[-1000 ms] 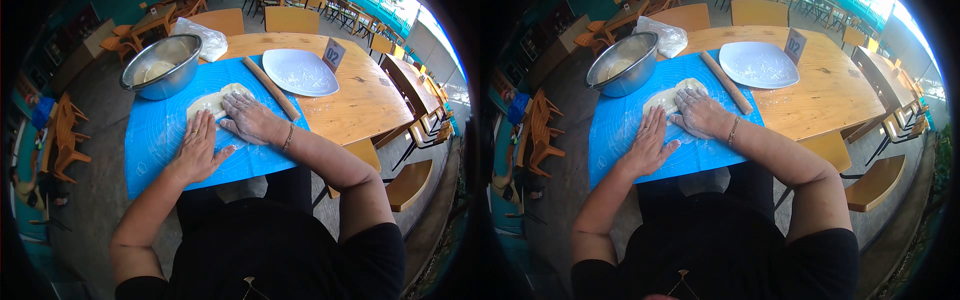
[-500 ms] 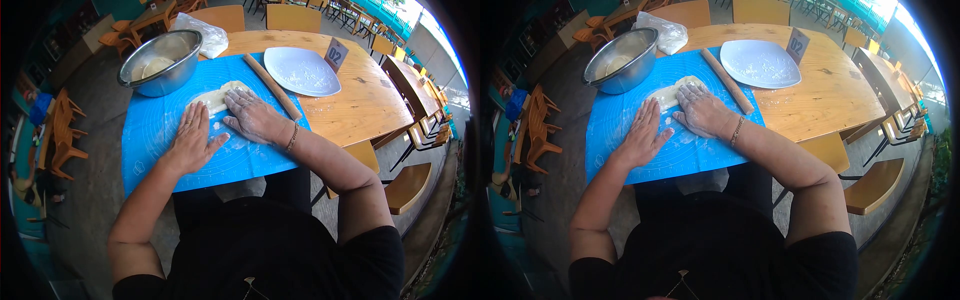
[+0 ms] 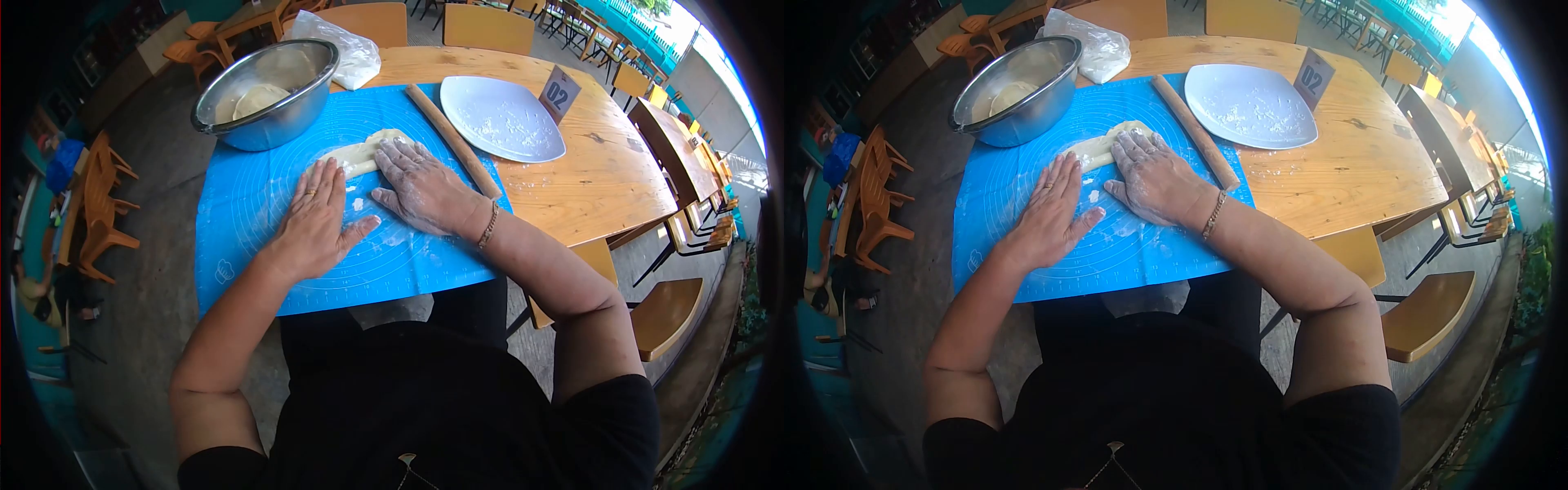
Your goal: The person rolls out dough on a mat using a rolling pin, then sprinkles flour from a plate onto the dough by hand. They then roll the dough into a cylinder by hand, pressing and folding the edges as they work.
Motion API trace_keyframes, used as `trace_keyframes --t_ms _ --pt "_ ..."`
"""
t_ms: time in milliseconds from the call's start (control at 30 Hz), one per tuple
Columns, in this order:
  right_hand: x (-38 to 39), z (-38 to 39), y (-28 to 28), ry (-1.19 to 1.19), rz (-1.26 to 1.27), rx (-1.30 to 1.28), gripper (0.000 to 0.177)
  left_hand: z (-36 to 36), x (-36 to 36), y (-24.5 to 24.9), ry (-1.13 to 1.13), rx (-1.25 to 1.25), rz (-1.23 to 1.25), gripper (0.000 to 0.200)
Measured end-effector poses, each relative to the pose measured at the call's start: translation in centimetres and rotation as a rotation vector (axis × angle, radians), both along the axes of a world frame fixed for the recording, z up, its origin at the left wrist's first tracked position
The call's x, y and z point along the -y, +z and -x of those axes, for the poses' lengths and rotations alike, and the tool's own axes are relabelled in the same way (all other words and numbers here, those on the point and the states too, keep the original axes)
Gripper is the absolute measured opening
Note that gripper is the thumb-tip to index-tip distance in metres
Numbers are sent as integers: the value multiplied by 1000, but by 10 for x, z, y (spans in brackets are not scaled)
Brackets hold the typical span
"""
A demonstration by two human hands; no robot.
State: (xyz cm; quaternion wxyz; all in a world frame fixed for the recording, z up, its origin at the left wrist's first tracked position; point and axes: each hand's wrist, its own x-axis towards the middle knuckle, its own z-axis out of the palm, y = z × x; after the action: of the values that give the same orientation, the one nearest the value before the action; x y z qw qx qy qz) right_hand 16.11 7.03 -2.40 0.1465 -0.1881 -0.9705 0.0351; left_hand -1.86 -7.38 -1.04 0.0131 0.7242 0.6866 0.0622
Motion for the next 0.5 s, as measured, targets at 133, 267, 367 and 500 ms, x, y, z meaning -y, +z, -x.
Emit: trace_keyframes --t_ms 133,267,367,500 --pt "-13 12 2 -16 44 -7 71 4 -6 9 75 8 86 94" --pt "-2 -5 2 11 5 -34 71 -1 14 13 -5 -11 50 95" --pt "5 -10 2 37 -17 0 71 -4 19 8 -25 28 61 95" --pt "-4 4 4 -19 -18 32 70 7 -2 8 4 78 22 101"
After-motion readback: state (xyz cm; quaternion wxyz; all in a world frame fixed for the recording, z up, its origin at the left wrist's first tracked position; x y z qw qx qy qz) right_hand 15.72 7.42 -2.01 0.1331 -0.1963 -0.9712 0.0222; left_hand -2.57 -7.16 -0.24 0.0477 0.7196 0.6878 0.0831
